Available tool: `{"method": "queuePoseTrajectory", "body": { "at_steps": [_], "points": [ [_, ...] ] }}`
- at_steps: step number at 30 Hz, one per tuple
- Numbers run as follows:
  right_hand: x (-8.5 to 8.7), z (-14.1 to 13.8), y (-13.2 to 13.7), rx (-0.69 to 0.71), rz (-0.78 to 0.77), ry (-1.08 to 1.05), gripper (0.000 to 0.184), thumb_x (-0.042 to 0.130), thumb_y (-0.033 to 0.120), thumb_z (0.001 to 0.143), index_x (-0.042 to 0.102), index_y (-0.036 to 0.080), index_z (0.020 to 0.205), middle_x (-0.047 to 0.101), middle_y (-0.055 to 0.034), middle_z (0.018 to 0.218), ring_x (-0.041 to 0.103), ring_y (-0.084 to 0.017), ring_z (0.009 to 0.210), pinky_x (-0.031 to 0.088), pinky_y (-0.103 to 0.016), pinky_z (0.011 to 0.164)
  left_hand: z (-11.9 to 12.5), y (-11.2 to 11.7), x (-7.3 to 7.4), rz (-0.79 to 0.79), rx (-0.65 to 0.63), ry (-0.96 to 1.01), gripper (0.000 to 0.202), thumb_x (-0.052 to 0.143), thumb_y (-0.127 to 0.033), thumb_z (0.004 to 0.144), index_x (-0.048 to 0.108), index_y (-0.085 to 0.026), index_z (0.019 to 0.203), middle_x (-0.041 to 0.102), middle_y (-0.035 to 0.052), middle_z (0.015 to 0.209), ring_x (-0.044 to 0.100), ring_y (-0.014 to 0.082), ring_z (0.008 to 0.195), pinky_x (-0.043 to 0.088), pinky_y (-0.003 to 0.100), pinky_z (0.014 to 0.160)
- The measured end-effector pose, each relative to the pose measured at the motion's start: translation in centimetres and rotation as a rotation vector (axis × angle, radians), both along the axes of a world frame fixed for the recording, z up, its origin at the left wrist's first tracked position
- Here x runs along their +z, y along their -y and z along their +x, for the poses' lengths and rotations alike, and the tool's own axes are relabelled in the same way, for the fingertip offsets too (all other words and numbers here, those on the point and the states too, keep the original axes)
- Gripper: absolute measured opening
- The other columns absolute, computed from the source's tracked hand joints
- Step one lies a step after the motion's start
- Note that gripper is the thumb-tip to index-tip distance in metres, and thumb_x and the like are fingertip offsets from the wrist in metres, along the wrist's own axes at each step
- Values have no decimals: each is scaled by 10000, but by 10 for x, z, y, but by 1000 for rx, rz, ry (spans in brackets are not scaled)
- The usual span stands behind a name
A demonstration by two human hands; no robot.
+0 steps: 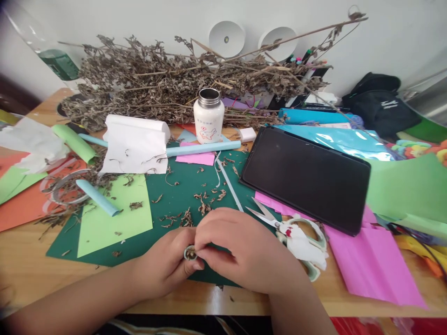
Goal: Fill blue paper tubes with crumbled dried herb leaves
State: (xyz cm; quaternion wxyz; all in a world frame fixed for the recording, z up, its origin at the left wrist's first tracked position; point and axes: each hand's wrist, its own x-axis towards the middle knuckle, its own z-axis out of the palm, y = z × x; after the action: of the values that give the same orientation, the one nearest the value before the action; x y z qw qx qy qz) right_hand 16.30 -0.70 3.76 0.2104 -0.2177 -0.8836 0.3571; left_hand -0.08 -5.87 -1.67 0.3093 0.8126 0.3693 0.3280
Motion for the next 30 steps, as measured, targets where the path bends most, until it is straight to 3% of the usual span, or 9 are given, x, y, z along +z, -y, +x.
{"method": "queuePoseTrajectory", "body": {
  "at_steps": [9, 13, 18, 24, 30],
  "points": [
    [5, 3, 5, -15, 103, 54, 132, 474, 111, 788, 540, 169, 689, 557, 8, 721, 466, -74, 685, 376, -187, 634, -1, 2, 2, -51, -48, 110, 460, 121, -542, 833, 374, -159, 849, 463, 41, 745, 416, 143, 649, 370, 278, 630],
    [7, 0, 7, -11, 110, 50, 141, 465, 138, 809, 565, 174, 717, 554, 11, 713, 462, -69, 666, 381, -179, 622, 1, 4, 6, -96, -18, 166, 438, 93, -474, 865, 383, -158, 776, 445, 19, 693, 400, 125, 620, 357, 265, 626],
    [7, 0, 5, 23, 21, 47, 100, 496, 149, 797, 587, 177, 767, 574, 5, 753, 504, -59, 712, 412, -147, 660, 4, 5, 9, -149, -5, 183, 408, 127, -400, 884, 392, -149, 703, 446, 30, 656, 421, 134, 636, 354, 266, 609],
    [-1, 4, -6, 169, -100, -11, 143, 526, 99, 762, 573, 163, 881, 618, -15, 821, 541, -77, 824, 431, -168, 755, 1, 4, 7, -131, 20, 214, 386, 144, -363, 887, 408, -143, 711, 449, 32, 652, 428, 134, 635, 356, 262, 599],
    [-7, 2, -8, 179, -218, -70, 119, 575, 145, 742, 568, 167, 859, 625, -8, 799, 543, -75, 744, 441, -182, 682, -1, 5, 4, -152, -10, 260, 378, 147, -373, 883, 412, -142, 743, 443, 31, 654, 420, 136, 627, 356, 268, 588]
  ]
}}
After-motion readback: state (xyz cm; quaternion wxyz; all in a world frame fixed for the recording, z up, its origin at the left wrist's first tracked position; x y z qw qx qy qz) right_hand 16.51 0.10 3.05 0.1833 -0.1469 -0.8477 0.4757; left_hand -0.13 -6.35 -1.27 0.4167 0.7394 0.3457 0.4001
